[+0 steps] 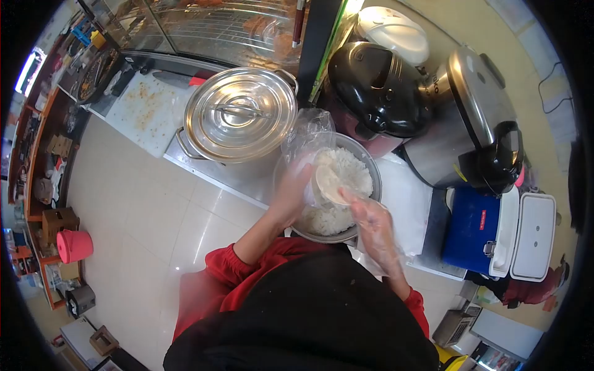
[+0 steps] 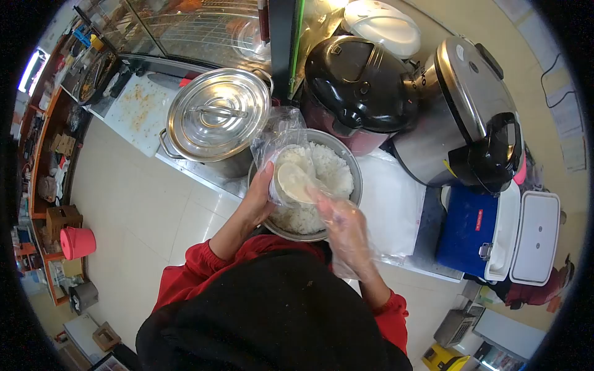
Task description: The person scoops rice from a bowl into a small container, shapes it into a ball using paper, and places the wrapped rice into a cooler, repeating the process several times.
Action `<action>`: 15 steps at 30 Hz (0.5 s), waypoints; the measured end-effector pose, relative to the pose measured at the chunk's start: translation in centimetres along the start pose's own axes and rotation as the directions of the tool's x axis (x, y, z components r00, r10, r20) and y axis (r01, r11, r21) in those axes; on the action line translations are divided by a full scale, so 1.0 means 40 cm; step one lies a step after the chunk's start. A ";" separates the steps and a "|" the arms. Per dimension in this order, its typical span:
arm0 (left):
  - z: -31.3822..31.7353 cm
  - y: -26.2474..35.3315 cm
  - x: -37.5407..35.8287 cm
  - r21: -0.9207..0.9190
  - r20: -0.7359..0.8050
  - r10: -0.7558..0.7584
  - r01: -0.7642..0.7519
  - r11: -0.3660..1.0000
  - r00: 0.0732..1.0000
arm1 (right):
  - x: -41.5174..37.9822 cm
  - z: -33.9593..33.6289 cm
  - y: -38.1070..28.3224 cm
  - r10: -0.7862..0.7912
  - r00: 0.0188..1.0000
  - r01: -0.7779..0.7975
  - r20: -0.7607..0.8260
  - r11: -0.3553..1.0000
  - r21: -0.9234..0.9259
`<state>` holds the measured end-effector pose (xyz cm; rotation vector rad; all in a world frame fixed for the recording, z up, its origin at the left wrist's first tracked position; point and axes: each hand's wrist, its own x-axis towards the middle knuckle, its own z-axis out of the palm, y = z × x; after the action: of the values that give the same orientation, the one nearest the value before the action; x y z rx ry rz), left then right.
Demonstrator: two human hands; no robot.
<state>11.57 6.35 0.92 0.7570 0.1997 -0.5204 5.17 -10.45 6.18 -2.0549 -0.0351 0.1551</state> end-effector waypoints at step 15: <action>0.031 0.022 -0.071 -0.057 0.005 -0.087 0.087 0.995 0.996 | -0.009 0.054 0.020 -0.152 0.970 0.045 -0.190 0.879 -0.474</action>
<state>9.57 7.08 3.33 0.6945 0.2450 -0.5961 4.52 -8.95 4.50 -2.5372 -0.0425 -0.1673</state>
